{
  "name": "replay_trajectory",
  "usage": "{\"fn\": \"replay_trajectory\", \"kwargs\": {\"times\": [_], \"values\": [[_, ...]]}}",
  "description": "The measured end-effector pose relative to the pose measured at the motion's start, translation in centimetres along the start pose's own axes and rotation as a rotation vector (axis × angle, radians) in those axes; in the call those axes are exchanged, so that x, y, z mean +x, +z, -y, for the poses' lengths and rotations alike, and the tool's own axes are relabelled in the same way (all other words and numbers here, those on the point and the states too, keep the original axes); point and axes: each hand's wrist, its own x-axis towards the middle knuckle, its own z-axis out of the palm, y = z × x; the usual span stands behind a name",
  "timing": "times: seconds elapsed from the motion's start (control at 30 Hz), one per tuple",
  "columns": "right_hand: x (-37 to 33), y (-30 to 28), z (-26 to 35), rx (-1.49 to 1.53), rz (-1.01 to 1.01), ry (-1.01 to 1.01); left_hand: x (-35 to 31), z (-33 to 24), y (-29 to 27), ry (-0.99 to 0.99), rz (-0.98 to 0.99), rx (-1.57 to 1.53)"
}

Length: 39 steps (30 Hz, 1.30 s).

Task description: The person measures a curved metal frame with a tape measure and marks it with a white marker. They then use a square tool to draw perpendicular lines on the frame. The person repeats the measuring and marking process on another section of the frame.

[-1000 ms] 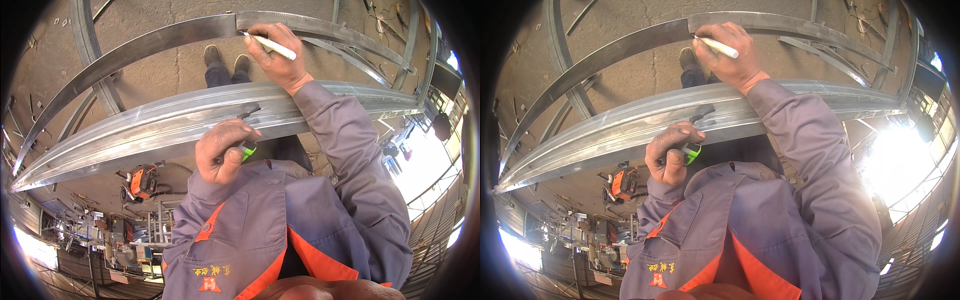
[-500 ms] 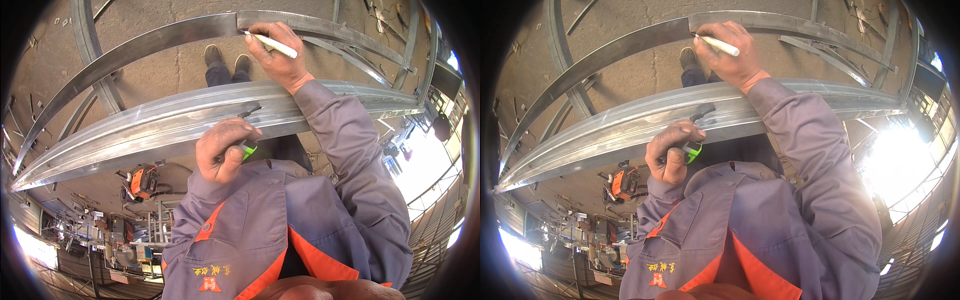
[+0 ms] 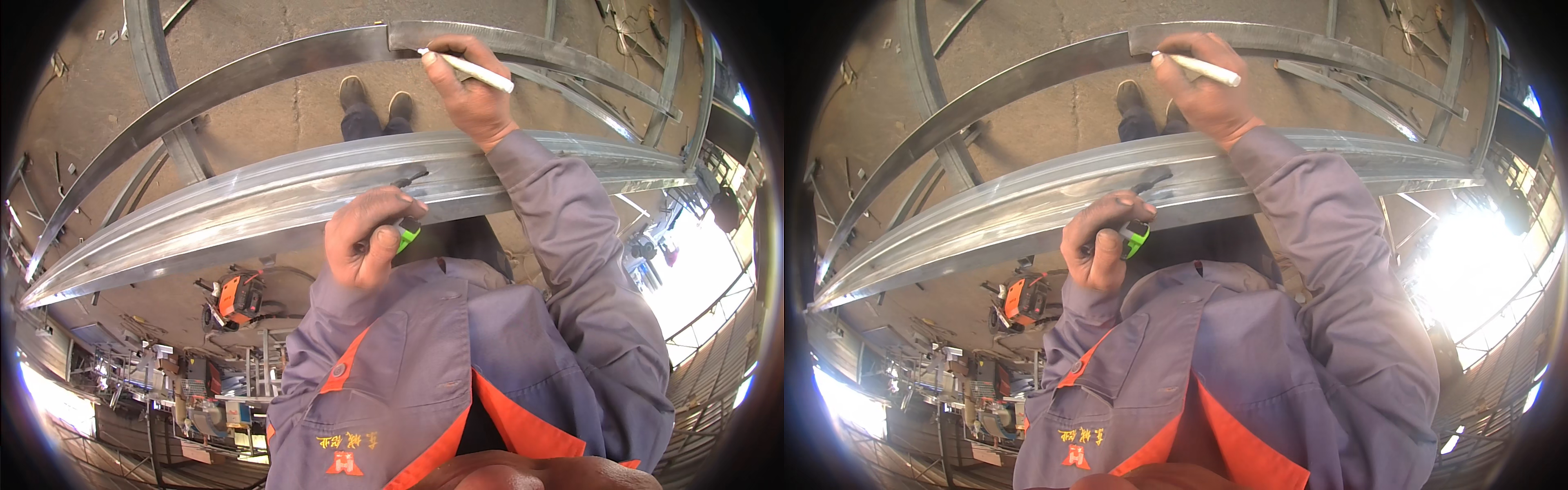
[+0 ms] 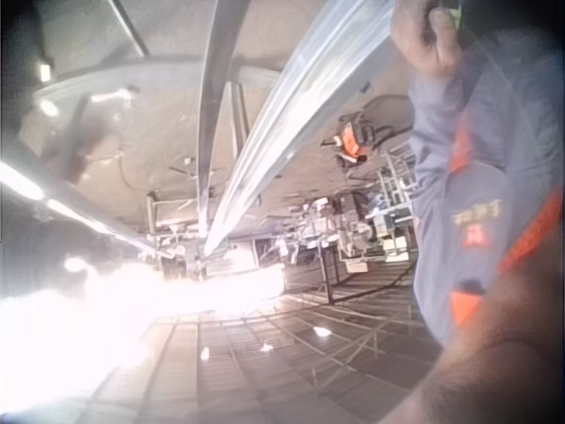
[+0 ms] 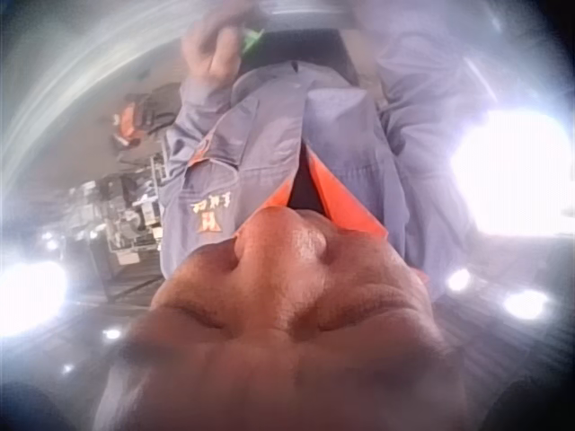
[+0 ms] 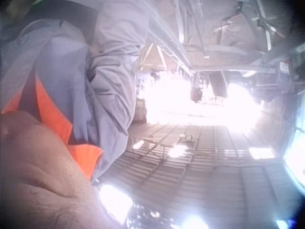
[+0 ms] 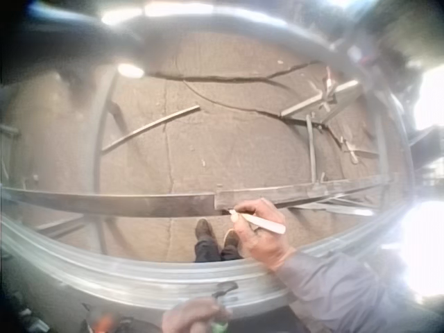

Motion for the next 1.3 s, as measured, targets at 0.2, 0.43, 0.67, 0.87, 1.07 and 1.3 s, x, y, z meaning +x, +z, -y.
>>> {"fn": "replay_trajectory", "kwargs": {"times": [0.2,0.43,0.67,0.87,1.07,1.3], "values": [[-1.1,-2.4,3.1,0.178,-0.027,0.183,0.0,0.1,0.5,-0.015,-0.029,0.000],[-5.4,-5.8,8.7,0.141,0.168,0.161,0.1,0.6,0.8,-0.052,-0.077,-0.097],[-8.9,-7.7,15.5,0.120,0.392,0.134,0.5,-3.1,1.4,-0.260,-0.201,-0.211],[-10.9,-9.9,17.2,0.125,0.489,0.160,0.1,-6.2,4.8,-0.333,0.121,-0.270],[-11.4,-10.8,16.9,0.209,0.642,-0.023,-4.1,-7.2,5.9,-0.229,0.241,-0.120],[-13.6,-9.6,19.5,0.125,0.999,-0.187,-14.7,-5.9,11.3,-0.052,-0.309,-0.536]]}}
